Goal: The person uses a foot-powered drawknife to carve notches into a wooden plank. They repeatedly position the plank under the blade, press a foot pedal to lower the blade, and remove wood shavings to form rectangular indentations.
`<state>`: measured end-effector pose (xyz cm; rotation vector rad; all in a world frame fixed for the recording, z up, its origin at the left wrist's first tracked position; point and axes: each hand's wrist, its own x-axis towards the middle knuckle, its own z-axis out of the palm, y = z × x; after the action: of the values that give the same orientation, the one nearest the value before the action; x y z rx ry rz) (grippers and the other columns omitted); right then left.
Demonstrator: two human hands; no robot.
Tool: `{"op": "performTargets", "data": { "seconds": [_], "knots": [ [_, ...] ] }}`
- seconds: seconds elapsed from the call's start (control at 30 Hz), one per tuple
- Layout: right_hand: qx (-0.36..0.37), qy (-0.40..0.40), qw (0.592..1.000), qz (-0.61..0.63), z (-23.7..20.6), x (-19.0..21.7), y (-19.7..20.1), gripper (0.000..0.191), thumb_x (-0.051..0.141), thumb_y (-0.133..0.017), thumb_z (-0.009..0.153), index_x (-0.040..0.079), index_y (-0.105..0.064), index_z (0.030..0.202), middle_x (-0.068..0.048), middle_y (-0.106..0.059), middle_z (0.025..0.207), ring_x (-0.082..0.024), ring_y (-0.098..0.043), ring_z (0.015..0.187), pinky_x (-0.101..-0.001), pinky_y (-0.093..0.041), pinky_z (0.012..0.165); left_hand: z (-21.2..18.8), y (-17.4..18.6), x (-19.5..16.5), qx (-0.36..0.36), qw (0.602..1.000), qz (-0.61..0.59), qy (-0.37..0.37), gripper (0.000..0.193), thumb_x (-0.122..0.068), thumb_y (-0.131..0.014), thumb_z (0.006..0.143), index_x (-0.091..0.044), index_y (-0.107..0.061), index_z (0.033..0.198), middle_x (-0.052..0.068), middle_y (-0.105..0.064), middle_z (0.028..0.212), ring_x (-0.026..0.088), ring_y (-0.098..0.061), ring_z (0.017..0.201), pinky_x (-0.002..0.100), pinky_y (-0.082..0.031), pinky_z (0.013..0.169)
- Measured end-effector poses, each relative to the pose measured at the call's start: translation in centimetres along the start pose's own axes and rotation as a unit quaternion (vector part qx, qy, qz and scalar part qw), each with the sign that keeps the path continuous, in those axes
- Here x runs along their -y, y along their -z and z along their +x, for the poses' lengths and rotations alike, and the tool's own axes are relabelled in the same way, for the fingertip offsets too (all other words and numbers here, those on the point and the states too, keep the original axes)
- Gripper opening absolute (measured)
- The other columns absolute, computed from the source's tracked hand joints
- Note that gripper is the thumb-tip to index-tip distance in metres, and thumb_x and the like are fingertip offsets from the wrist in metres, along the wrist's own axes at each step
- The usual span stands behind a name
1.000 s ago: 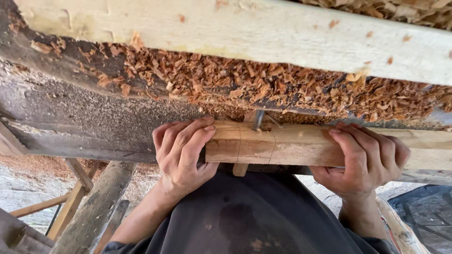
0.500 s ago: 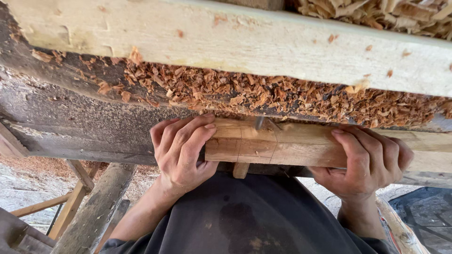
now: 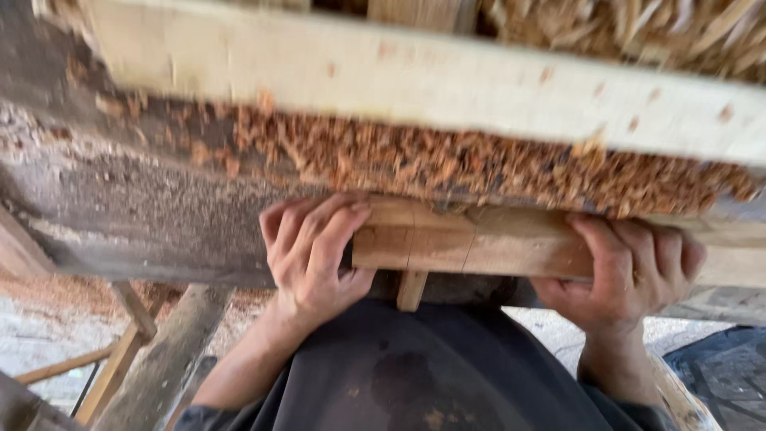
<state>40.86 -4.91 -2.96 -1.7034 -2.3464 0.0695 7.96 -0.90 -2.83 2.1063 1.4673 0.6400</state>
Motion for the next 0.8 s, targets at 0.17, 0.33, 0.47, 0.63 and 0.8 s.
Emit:
{"op": "performTargets", "data": {
  "seconds": [0.17,0.33,0.47,0.63,0.8],
  "knots": [
    [0.043,-0.016,0.999,0.006,-0.1,1.2,0.9,0.034,0.046,-0.064,0.096,0.014,-0.071,0.104,-0.007,-0.074,0.102,-0.028,-0.064,0.095,-0.0451,-0.043,0.093,-1.6,0.7,-1.5,0.031,0.999,0.007,0.027,0.054,-0.004,-0.075,0.071,-0.006,-0.062,0.124,0.01,-0.068,0.125,0.031,-0.065,0.115,0.048,-0.042,0.101],
    [0.029,0.001,0.999,0.016,-1.3,1.1,0.7,0.054,0.062,-0.054,0.099,0.012,-0.072,0.101,-0.007,-0.074,0.101,-0.025,-0.062,0.087,-0.0424,-0.041,0.088,-2.5,0.6,-2.3,0.035,0.998,0.006,0.048,0.05,-0.008,-0.082,0.077,-0.008,-0.062,0.122,0.008,-0.069,0.129,0.027,-0.066,0.114,0.045,-0.045,0.103],
    [0.05,-0.034,0.998,-0.002,-3.3,0.1,0.2,0.039,0.05,-0.064,0.102,0.014,-0.074,0.107,-0.002,-0.077,0.107,-0.023,-0.067,0.097,-0.0428,-0.042,0.096,-2.1,0.1,-1.5,0.0,1.0,-0.001,0.011,0.047,-0.003,-0.078,0.078,-0.007,-0.062,0.121,0.01,-0.069,0.127,0.026,-0.068,0.112,0.043,-0.048,0.101],
    [0.058,-0.015,0.998,0.012,-3.5,-0.2,0.4,0.042,0.053,-0.069,0.095,0.013,-0.075,0.105,-0.005,-0.077,0.103,-0.025,-0.068,0.096,-0.0449,-0.043,0.096,-1.8,0.1,-1.4,0.041,0.999,-0.016,0.023,0.049,-0.004,-0.078,0.075,-0.006,-0.062,0.121,0.01,-0.07,0.126,0.027,-0.068,0.111,0.044,-0.048,0.101],
    [0.062,-0.02,0.998,-0.003,-1.9,0.2,0.7,0.039,0.052,-0.073,0.093,0.014,-0.075,0.102,-0.004,-0.076,0.101,-0.025,-0.068,0.098,-0.045,-0.043,0.096,-2.1,-0.3,-1.4,0.017,1.0,-0.008,0.01,0.048,-0.005,-0.081,0.077,-0.007,-0.06,0.121,0.008,-0.07,0.125,0.025,-0.068,0.109,0.043,-0.046,0.101]
  ]
}}
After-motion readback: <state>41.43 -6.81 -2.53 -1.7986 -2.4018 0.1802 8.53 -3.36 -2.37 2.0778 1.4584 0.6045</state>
